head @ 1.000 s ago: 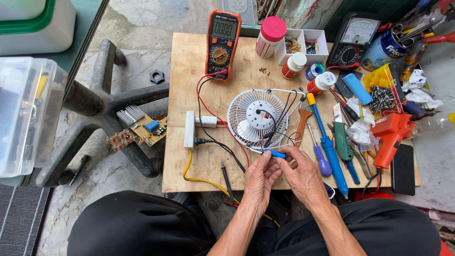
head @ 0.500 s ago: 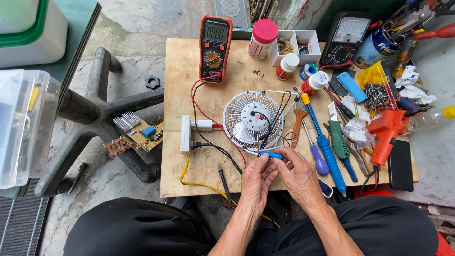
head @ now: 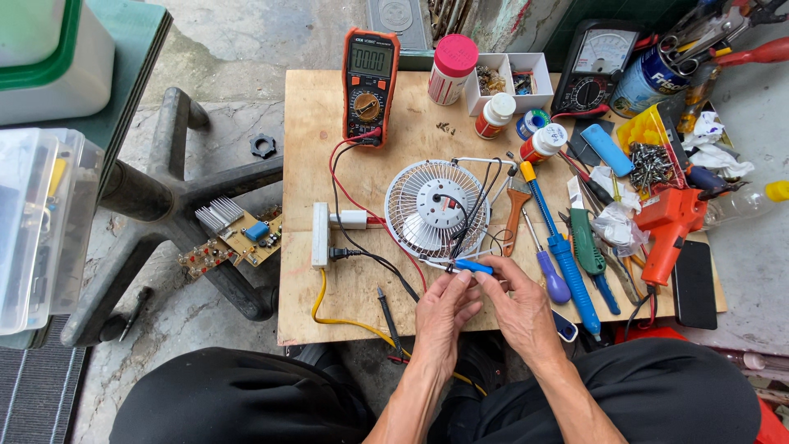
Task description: The person works on a small white fan motor placed on a wooden workbench, using a multimeter to test electrical connections. They strip wire ends with pliers, twist wires together, and wrap connections with electrical tape while seated at the bench.
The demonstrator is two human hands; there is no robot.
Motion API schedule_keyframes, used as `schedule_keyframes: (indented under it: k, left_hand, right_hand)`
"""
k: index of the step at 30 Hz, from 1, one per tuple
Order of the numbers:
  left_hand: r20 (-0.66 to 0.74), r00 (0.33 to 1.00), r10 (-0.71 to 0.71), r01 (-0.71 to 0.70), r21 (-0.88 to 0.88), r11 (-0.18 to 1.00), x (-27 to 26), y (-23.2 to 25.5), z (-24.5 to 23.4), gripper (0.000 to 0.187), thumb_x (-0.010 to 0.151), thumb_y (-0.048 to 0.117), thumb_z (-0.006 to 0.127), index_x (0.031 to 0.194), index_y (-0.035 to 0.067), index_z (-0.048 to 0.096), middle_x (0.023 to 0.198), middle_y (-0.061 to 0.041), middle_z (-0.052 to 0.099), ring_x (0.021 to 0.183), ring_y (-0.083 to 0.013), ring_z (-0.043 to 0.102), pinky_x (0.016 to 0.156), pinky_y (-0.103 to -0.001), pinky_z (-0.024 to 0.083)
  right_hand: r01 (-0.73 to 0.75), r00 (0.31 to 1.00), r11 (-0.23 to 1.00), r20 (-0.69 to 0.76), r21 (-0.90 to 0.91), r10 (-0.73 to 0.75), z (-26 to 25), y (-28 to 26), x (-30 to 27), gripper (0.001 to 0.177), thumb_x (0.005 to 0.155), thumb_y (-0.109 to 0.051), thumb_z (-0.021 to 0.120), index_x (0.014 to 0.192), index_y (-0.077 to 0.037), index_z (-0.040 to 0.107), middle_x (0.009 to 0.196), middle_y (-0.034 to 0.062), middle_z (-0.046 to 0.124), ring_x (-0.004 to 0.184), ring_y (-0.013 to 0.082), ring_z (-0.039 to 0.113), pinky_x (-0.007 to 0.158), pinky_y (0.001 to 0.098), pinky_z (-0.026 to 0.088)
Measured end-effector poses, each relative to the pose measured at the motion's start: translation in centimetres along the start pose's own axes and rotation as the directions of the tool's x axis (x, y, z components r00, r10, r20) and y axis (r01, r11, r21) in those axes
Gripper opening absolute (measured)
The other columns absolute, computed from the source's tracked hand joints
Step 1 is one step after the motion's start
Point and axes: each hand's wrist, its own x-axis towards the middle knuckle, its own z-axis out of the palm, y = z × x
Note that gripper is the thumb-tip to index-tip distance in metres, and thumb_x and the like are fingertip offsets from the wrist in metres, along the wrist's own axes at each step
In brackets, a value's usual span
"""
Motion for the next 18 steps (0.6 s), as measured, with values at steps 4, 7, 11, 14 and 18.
schedule_keyframes:
  k: [4, 7, 11, 14, 18]
  left_hand:
    - [-0.140, 0.981, 0.134, -0.104, 0.206, 0.973, -1.4, 0.0, -0.3, 0.040, 0.090, 0.025, 0.090, 0.120, 0.002, 0.076, 0.092, -0.013, 0.078, 0.081, -0.0155, 0.071, 0.073, -0.028, 0.060]
    - [-0.120, 0.956, 0.267, -0.223, 0.293, 0.930, -1.9, -0.6, -0.7, 0.023, 0.095, 0.022, 0.089, 0.104, 0.004, 0.078, 0.078, -0.008, 0.074, 0.071, -0.0153, 0.070, 0.071, -0.030, 0.063]
    - [0.081, 0.966, 0.246, -0.259, 0.251, 0.933, -1.7, -0.7, 0.0, 0.038, 0.093, 0.018, 0.086, 0.128, 0.002, 0.083, 0.111, -0.009, 0.082, 0.094, -0.0140, 0.073, 0.077, -0.030, 0.067]
    - [0.142, 0.958, 0.248, -0.278, 0.266, 0.923, -2.3, -0.6, 0.3, 0.036, 0.094, 0.015, 0.085, 0.126, 0.000, 0.083, 0.107, -0.011, 0.083, 0.092, -0.0185, 0.077, 0.072, -0.034, 0.070]
    - [0.244, 0.898, 0.365, -0.433, 0.356, 0.828, -2.5, -0.9, 0.5, 0.031, 0.092, 0.011, 0.087, 0.121, -0.001, 0.085, 0.117, -0.010, 0.082, 0.100, -0.0145, 0.076, 0.092, -0.029, 0.069]
  right_hand:
    - [0.034, 0.997, 0.997, -0.068, 0.069, -0.030, 0.3, 2.7, 0.1, 0.024, 0.104, -0.023, 0.074, 0.125, -0.015, 0.081, 0.124, -0.0036, 0.081, 0.102, 0.0110, 0.069, 0.093, 0.0268, 0.054]
    - [0.089, 0.987, 0.994, -0.143, 0.063, -0.079, 0.2, 3.1, -1.0, 0.027, 0.104, -0.025, 0.074, 0.126, -0.011, 0.083, 0.121, 0.0005, 0.074, 0.101, 0.0129, 0.070, 0.092, 0.0276, 0.053]
    - [-0.100, 0.977, 0.903, -0.132, 0.417, 0.169, 0.8, 3.2, -2.7, 0.028, 0.101, -0.016, 0.077, 0.127, -0.005, 0.084, 0.111, 0.0029, 0.080, 0.092, 0.0110, 0.064, 0.084, 0.0269, 0.053]
    - [-0.131, 0.979, 0.853, -0.070, 0.506, 0.191, 0.9, 3.3, -3.8, 0.032, 0.101, -0.015, 0.076, 0.130, -0.003, 0.083, 0.117, 0.0067, 0.085, 0.100, 0.0125, 0.071, 0.086, 0.0282, 0.053]
    - [-0.149, 0.978, 0.799, -0.032, 0.583, 0.206, 1.3, 4.7, -4.0, 0.038, 0.102, -0.012, 0.073, 0.137, 0.000, 0.078, 0.127, 0.0115, 0.085, 0.113, 0.0149, 0.074, 0.095, 0.0328, 0.059]
